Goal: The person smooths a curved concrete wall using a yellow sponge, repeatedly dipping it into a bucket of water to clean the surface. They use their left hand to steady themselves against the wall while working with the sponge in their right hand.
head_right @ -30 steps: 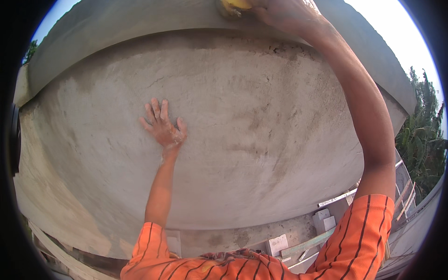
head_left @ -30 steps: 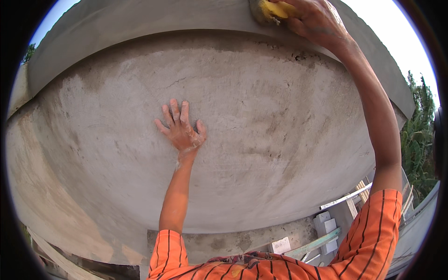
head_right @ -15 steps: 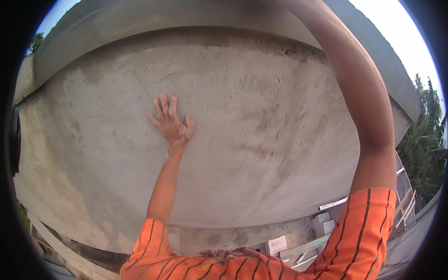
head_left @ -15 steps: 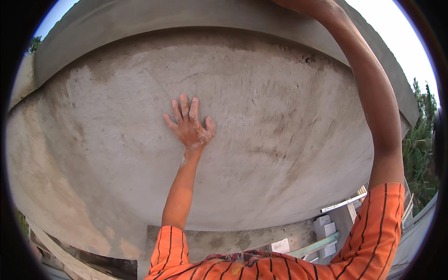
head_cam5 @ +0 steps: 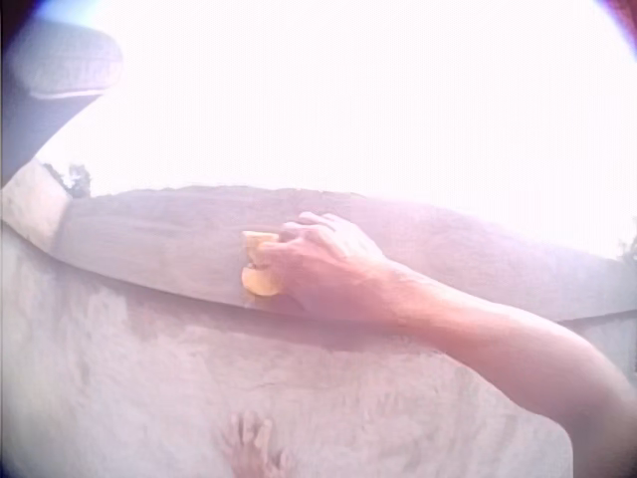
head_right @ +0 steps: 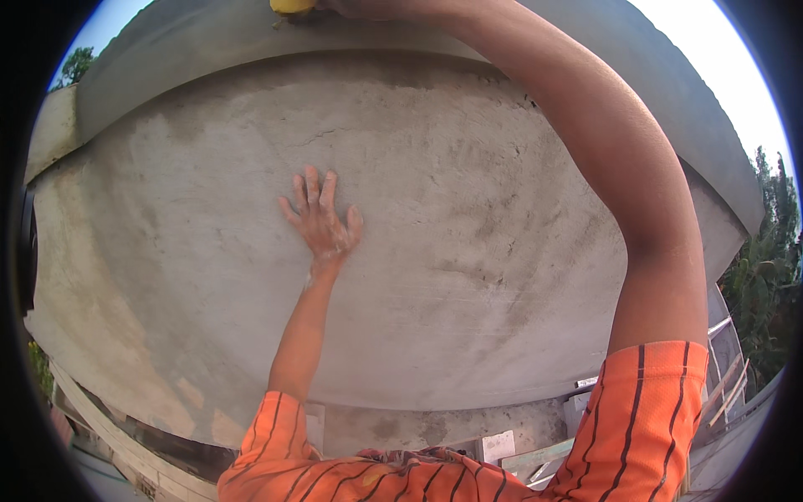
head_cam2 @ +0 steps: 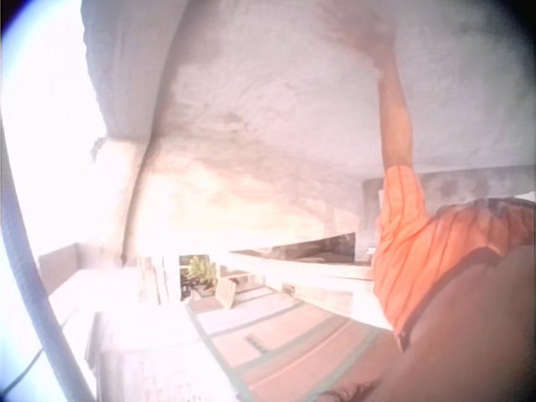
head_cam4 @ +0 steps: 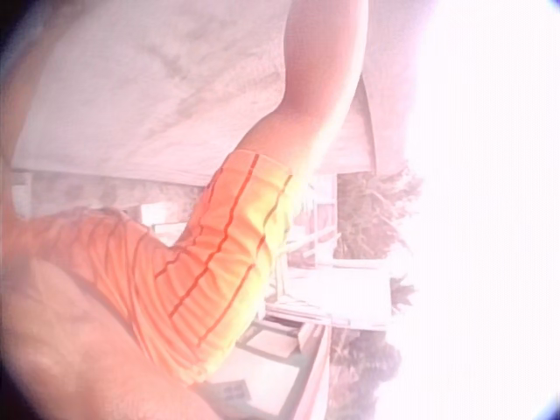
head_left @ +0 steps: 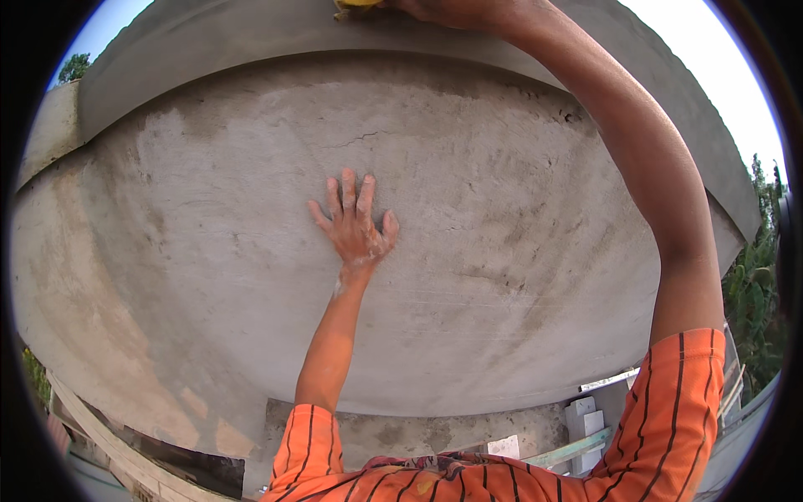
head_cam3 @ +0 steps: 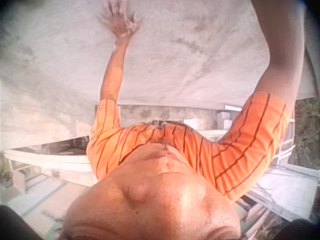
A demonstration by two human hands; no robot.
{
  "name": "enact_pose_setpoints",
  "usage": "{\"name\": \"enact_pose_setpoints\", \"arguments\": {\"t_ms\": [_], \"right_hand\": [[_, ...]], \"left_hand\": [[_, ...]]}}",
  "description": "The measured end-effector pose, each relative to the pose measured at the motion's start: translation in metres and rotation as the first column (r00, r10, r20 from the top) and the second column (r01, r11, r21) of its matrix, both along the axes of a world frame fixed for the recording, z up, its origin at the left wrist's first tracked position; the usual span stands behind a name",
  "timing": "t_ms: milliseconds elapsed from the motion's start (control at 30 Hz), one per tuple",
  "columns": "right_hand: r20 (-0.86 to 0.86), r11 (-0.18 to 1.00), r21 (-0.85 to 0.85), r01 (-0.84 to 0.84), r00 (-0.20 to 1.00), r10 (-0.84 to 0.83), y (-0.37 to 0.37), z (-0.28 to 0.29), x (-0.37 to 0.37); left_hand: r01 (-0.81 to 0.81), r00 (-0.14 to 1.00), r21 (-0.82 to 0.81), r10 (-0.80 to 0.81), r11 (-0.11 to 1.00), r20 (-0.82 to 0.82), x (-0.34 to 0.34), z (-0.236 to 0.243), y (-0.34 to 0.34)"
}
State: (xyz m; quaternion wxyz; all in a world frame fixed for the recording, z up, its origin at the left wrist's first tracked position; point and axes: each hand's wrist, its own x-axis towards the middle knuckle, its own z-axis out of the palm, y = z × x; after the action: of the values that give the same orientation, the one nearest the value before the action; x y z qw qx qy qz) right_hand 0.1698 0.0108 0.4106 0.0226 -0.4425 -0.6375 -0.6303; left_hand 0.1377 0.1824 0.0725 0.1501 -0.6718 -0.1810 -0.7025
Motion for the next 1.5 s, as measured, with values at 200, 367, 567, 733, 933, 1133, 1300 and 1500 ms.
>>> {"name": "enact_pose_setpoints", "arguments": {"t_ms": [200, 367, 567, 733, 933, 1133, 1300, 1500], "right_hand": [[-0.429, 0.983, -0.166, -0.074, 0.903, -0.004, -0.034, 0.011, 0.02], [-0.255, 0.998, -0.014, -0.063, 0.965, 0.057, -0.015, 0.019, -0.01], [-0.129, 0.998, 0.038, 0.058, 0.99, -0.053, -0.061, -0.03, 0.07], [-0.409, 0.957, 0.235, 0.171, 0.91, -0.062, -0.121, -0.007, 0.121], [-0.13, 0.991, 0.044, -0.127, 0.983, 0.131, -0.056, -0.031, 0.063], [-0.703, 0.962, 0.088, -0.257, 0.669, 0.243, -0.109, -0.003, 0.105], [-0.203, 0.98, 0.155, -0.122, 0.967, 0.152, -0.058, -0.005, 0.051], [-0.492, 0.992, 0.126, -0.031, 0.866, 0.089, -0.142, -0.003, 0.121]], "left_hand": [[-0.077, 0.997, -0.046, 0.078, 0.996, 0.016, -0.014, -0.004, 0.009], [-0.002, 1.0, -0.02, 0.002, 1.0, 0.003, 0.006, 0.001, -0.003], [-0.053, 0.999, -0.037, 0.053, 0.998, -0.006, -0.014, -0.009, 0.016], [-0.06, 0.998, -0.046, 0.06, 0.997, 0.01, 0.003, -0.002, 0.004], [-0.076, 0.996, -0.024, 0.075, 0.997, -0.044, -0.014, -0.004, 0.009], [-0.087, 0.996, -0.075, 0.086, 0.993, -0.025, -0.004, -0.002, 0.003], [-0.071, 0.997, -0.042, 0.071, 0.997, -0.024, -0.013, -0.004, 0.011], [-0.077, 0.997, -0.025, 0.077, 0.997, 0.016, -0.008, -0.01, 0.013]]}}
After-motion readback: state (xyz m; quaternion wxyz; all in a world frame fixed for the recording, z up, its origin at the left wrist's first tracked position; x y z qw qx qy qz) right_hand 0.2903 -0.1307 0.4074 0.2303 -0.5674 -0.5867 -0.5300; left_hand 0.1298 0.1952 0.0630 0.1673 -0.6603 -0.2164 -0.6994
